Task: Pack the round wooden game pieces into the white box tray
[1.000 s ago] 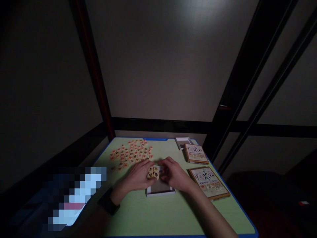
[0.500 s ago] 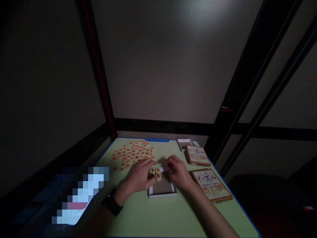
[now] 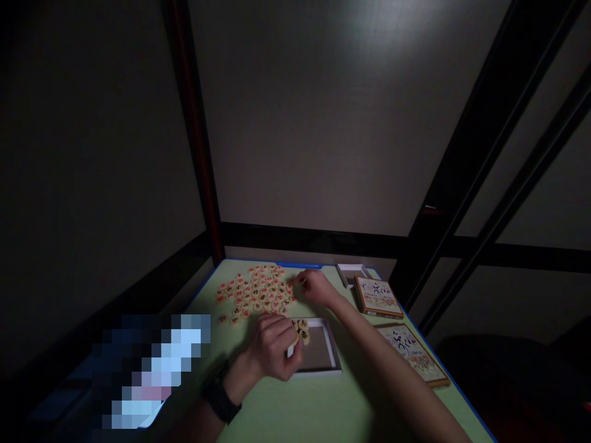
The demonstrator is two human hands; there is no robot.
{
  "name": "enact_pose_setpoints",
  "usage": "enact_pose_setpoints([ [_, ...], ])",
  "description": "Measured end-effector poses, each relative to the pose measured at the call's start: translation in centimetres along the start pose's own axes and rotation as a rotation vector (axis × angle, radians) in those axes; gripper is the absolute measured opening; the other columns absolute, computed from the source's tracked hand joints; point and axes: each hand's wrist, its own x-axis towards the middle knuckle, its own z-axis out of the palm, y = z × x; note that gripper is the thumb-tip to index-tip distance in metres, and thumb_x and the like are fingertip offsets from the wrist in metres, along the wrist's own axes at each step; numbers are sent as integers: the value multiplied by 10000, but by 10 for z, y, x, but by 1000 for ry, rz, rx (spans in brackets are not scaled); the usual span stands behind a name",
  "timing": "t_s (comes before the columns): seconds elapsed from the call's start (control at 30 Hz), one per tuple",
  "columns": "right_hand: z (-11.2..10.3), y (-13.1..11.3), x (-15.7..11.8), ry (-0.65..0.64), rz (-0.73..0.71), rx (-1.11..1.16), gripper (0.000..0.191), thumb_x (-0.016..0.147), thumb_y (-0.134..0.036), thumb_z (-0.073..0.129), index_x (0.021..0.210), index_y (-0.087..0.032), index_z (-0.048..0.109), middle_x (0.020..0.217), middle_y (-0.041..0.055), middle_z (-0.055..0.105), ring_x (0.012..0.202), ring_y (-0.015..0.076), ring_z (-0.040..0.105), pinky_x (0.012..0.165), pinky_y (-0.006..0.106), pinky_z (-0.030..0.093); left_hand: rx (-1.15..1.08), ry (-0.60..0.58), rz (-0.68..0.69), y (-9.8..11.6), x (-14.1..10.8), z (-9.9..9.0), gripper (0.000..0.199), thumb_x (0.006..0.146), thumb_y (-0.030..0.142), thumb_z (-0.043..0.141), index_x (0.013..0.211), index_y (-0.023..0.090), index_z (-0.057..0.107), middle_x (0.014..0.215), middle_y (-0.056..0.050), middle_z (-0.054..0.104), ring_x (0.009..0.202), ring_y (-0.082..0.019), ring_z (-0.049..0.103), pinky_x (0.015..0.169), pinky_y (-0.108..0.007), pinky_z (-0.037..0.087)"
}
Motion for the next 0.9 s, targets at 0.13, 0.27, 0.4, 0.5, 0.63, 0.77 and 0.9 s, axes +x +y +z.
enact_pose_setpoints([
  [0.13,6,5,8,-75,-24,-32,381,655,21,504,885,-145,759,884,75,770,801,195,679,741,247,480,-24,42,-124,-6,3,-5,227,784,252,505,579,219,596,555,-63,584,570,-189,568,610,-328,409],
  [0.27,1,7,10,-122,-19,-55,411,671,20,494,934,-142,765,938,85,773,839,199,685,767,244,473,-48,122,-271,-19,7,-8,259,782,223,496,531,213,558,518,-42,567,527,-159,538,568,-290,355],
  [0.4,-2,10,21,-162,4,-66,431,683,17,499,975,-153,767,952,77,772,853,193,689,764,230,467,-34,157,-334,-27,9,-9,289,781,207,471,496,202,520,500,-24,572,498,-133,514,531,-269,302],
  [0.5,1,12,31,-201,13,-63,416,691,11,509,972,-151,770,967,84,772,867,196,691,762,225,462,-20,162,-333,-29,10,-12,300,786,199,460,492,192,518,498,-15,583,489,-124,513,524,-261,285],
  [0.63,8,10,38,-265,18,-41,422,678,10,525,977,-163,768,951,71,776,839,184,691,732,209,456,40,208,-268,-27,7,-9,263,756,189,495,497,190,536,485,-8,577,467,-121,501,509,-256,271],
  [0.77,12,7,36,-328,22,-8,392,649,-7,574,976,-136,749,872,55,769,748,161,676,631,184,435,84,328,-25,-15,3,2,162,701,192,519,541,195,541,516,-10,567,486,-136,512,526,-266,324],
  [0.9,14,6,33,-349,30,7,338,662,-57,626,980,-116,723,835,49,750,716,147,652,593,177,411,33,394,133,0,2,10,82,666,198,504,588,205,525,537,-11,535,509,-150,506,542,-283,370],
])
